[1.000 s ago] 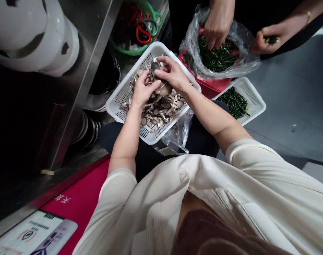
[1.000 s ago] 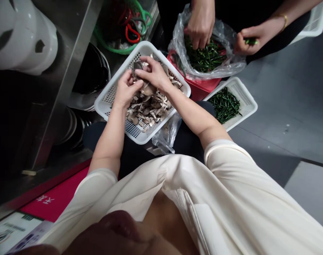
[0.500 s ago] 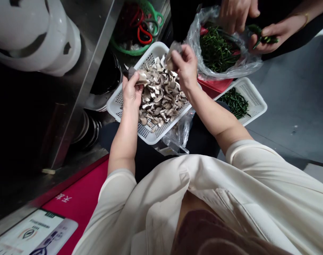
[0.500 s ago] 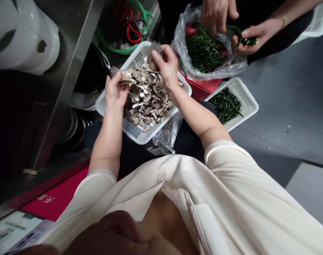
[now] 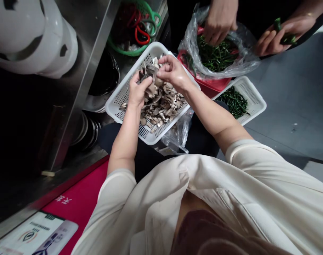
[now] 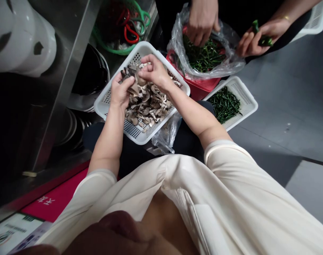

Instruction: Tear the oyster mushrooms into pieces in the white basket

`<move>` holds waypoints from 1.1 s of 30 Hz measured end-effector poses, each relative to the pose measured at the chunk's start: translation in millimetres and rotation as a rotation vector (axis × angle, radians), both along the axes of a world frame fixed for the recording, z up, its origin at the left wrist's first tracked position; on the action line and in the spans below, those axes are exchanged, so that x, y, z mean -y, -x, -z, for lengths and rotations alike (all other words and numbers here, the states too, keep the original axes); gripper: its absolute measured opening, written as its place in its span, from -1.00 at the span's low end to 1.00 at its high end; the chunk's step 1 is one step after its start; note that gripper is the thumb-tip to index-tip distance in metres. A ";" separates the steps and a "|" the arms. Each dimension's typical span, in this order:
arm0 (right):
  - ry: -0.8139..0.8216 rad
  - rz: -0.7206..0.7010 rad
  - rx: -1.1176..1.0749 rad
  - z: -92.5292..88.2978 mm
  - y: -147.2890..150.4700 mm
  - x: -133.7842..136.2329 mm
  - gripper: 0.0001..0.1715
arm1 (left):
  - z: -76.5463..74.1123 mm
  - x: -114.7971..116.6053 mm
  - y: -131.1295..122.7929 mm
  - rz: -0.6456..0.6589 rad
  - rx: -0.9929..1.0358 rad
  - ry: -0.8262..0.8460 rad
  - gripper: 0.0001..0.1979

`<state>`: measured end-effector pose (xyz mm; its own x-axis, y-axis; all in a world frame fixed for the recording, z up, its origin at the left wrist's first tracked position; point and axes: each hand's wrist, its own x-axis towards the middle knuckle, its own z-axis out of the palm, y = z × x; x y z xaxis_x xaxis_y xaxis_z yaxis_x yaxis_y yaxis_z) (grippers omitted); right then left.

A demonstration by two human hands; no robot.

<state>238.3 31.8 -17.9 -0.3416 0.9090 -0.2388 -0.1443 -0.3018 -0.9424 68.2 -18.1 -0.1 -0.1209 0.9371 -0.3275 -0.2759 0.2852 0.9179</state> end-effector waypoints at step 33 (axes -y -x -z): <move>-0.043 -0.178 0.096 -13.8 6.4 13.1 -0.48 | 28.8 -9.0 10.3 0.086 -0.353 -0.315 -0.31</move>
